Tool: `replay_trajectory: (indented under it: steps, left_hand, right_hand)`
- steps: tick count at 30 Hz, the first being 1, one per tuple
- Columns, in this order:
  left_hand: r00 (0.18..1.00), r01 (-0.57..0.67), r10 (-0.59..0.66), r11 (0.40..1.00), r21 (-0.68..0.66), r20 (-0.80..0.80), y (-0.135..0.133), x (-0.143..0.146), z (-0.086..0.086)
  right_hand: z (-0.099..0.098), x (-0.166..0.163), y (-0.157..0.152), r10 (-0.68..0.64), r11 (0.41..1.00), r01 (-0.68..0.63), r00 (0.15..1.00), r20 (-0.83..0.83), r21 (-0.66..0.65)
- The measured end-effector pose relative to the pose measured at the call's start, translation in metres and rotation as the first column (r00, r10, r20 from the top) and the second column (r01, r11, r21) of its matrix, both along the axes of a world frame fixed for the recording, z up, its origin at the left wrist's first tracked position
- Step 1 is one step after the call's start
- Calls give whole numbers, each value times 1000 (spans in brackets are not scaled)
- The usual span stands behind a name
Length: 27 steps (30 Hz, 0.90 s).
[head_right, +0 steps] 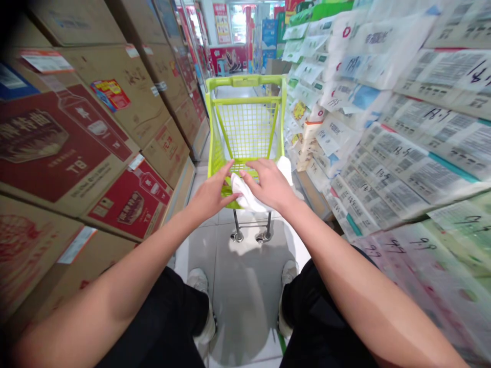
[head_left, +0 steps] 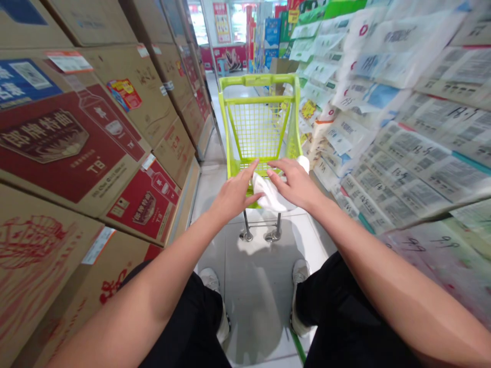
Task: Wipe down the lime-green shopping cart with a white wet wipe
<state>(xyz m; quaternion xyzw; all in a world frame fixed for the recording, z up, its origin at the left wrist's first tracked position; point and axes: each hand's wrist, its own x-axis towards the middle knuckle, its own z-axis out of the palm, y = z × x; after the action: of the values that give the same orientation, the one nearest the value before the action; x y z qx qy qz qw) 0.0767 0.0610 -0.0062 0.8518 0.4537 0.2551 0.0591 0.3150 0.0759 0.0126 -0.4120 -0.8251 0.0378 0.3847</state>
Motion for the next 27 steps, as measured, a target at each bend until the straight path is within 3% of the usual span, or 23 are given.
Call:
replay_trajectory:
  steps: [5, 9, 13, 18, 20, 23, 27]
  left_hand:
    - [975, 141, -116, 983, 120, -192, -6, 7, -13]
    - [977, 107, -63, 971, 214, -202, -9, 11, -14]
    - [991, 21, 17, 960, 278, -134, -9, 1, -3]
    - [994, -74, 58, 981, 179, 93, 4, -27, -4]
    - [999, -39, 36, 992, 118, 26, 11, -40, -7]
    - [977, 113, -99, 992, 62, -189, 18, -57, -4]
    - [936, 167, -117, 978, 125, -333, 17, -71, 7]
  right_hand:
    - [6, 28, 6, -103, 994, 105, 957, 272, 7]
    - [10, 46, 8, 24, 975, 80, 889, 457, -206]
    - [9, 48, 4, 152, 939, 38, 847, 510, -343]
    - [7, 41, -3, 115, 949, 63, 843, 526, -308]
    - [8, 34, -5, 129, 955, 50, 819, 559, -293]
    - [10, 22, -7, 178, 961, -9, 787, 591, -277]
    - [11, 7, -12, 212, 963, -67, 787, 580, -261]
